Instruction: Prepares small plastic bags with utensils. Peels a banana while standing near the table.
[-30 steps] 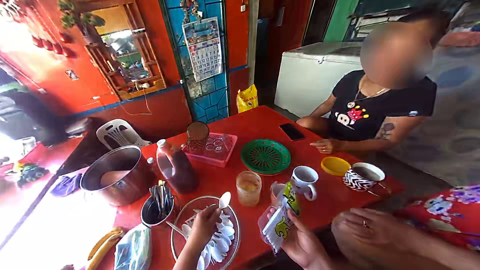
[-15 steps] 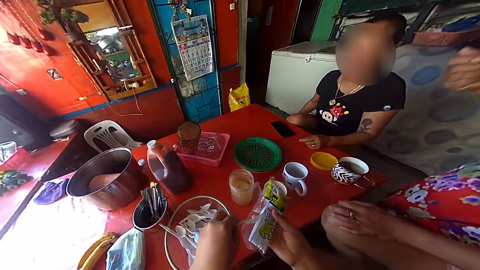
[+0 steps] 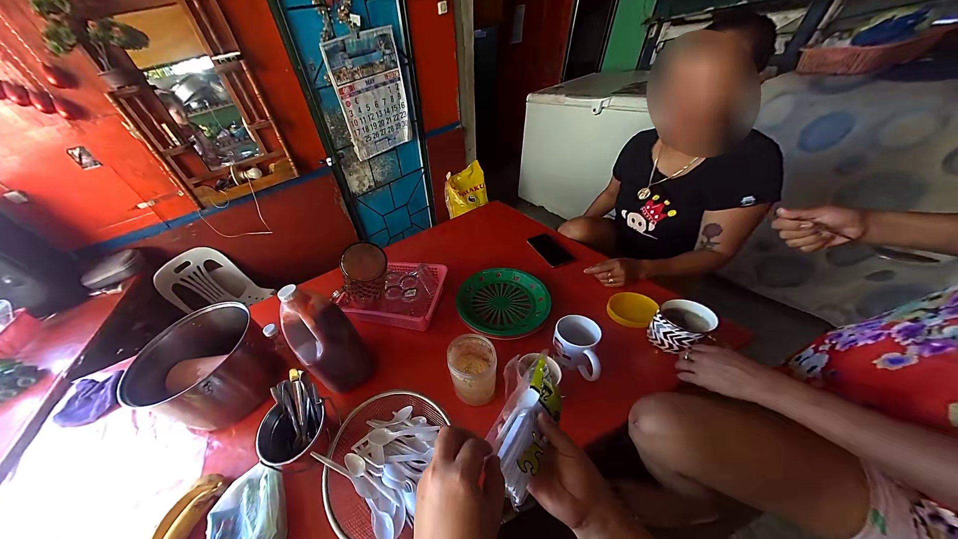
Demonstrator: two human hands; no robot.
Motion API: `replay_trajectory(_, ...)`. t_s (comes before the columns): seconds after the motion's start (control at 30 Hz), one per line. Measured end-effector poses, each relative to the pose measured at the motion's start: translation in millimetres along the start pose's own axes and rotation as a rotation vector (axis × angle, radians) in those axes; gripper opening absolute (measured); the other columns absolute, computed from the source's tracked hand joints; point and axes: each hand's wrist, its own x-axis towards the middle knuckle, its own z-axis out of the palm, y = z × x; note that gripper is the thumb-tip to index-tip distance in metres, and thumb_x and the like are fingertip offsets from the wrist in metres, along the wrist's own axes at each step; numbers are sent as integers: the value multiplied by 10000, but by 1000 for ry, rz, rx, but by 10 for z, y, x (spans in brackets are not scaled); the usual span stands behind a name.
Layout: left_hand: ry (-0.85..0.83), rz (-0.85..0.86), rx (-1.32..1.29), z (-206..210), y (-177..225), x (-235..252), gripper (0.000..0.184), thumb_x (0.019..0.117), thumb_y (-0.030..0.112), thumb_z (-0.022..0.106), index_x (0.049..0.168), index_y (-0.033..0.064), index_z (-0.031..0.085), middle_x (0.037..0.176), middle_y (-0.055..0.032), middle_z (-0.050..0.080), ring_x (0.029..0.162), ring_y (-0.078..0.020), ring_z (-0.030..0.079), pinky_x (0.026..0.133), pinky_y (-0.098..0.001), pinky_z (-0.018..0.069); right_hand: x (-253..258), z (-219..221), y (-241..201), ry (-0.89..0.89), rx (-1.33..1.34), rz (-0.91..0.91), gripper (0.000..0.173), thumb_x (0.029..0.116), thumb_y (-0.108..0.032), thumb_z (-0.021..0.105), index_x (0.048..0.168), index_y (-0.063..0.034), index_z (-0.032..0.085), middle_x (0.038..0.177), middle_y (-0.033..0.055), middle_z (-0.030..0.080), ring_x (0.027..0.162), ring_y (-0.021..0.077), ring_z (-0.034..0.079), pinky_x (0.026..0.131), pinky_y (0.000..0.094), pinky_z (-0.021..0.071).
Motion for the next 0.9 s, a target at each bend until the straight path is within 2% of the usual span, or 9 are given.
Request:
replay_trajectory(0.1, 4, 37, 71, 67, -67, 6, 110, 897, 199, 702, 853, 163, 797, 992, -21, 738, 788, -115, 723, 645, -296, 615, -10, 17, 68, -17, -7, 30, 294, 1054, -252, 486, 1245, -31, 524, 1089, 219, 698, 981, 317, 729, 851, 479, 622)
replay_trajectory(0.3, -210, -72, -81, -214, -135, 113, 187, 966, 285, 662, 945, 172, 810, 1256, -45, 721, 1054, -167, 720, 864, -391, 603, 17, -10, 126, -14, -54, 62, 322, 1058, -298, 481, 1232, -40, 562, 1090, 198, 706, 990, 302, 726, 859, 482, 618)
replay_trajectory(0.4, -106, -154, -108, -616, -441, 278, 184, 983, 250, 653, 989, 135, 797, 1120, -20, 747, 958, -110, 724, 811, -327, 624, 26, -70, 28, -34, -128, 31, 388, 1032, -404, 530, 1197, -64, 617, 1082, 177, 719, 990, 295, 731, 855, 496, 621)
replay_trajectory(0.47, -43, -263, 41, -787, -796, 381, 173, 989, 217, 665, 1026, 102, 788, 1019, -54, 739, 900, -183, 715, 817, -436, 608, 38, -113, -56, -42, -177, -7, 401, 1020, -438, 539, 1186, -86, 634, 1077, 162, 722, 983, 287, 731, 841, 499, 621)
replay_trajectory(0.53, -188, -468, 177, -810, -1188, 430, 195, 1015, 235, 645, 1056, 98, 778, 1048, -113, 730, 970, -282, 704, 878, -539, 566, 46, -126, -116, -45, -189, -55, 398, 1004, -444, 570, 1180, -94, 640, 1076, 160, 718, 982, 281, 730, 833, 494, 625)
replay_trajectory(0.6, -521, -615, 303, -687, -1550, 368, 244, 1036, 263, 579, 1139, 128, 754, 1176, -139, 718, 1128, -341, 675, 969, -604, 522, 56, -135, -144, -50, -185, -86, 392, 1002, -440, 574, 1181, -98, 644, 1085, 159, 716, 990, 271, 729, 833, 486, 627)
replay_trajectory(0.73, -887, -495, 453, -287, -1923, 27, 345, 970, 93, 563, 1252, 205, 726, 1383, -132, 633, 1298, -369, 578, 1050, -643, 450, 95, -142, -140, -95, -185, -97, 400, 990, -450, 601, 1175, -100, 662, 1100, 154, 711, 1007, 272, 724, 831, 487, 628)
replay_trajectory(0.8, -905, -418, 466, -129, -2048, -107, 341, 917, 117, 652, 1236, 208, 728, 1397, -134, 611, 1337, -372, 530, 1082, -660, 393, 112, -155, -114, -92, -196, -88, 397, 1002, -449, 577, 1180, -103, 656, 1109, 154, 706, 1012, 274, 721, 832, 492, 627)
replay_trajectory(0.9, -790, -360, 352, -84, -2136, -177, 245, 964, 274, 667, 1189, 219, 748, 1492, -75, 556, 1403, -326, 473, 1139, -657, 308, 123, -176, -78, -85, -198, -74, 387, 996, -432, 594, 1183, -97, 650, 1111, 162, 703, 1017, 280, 720, 834, 502, 625)
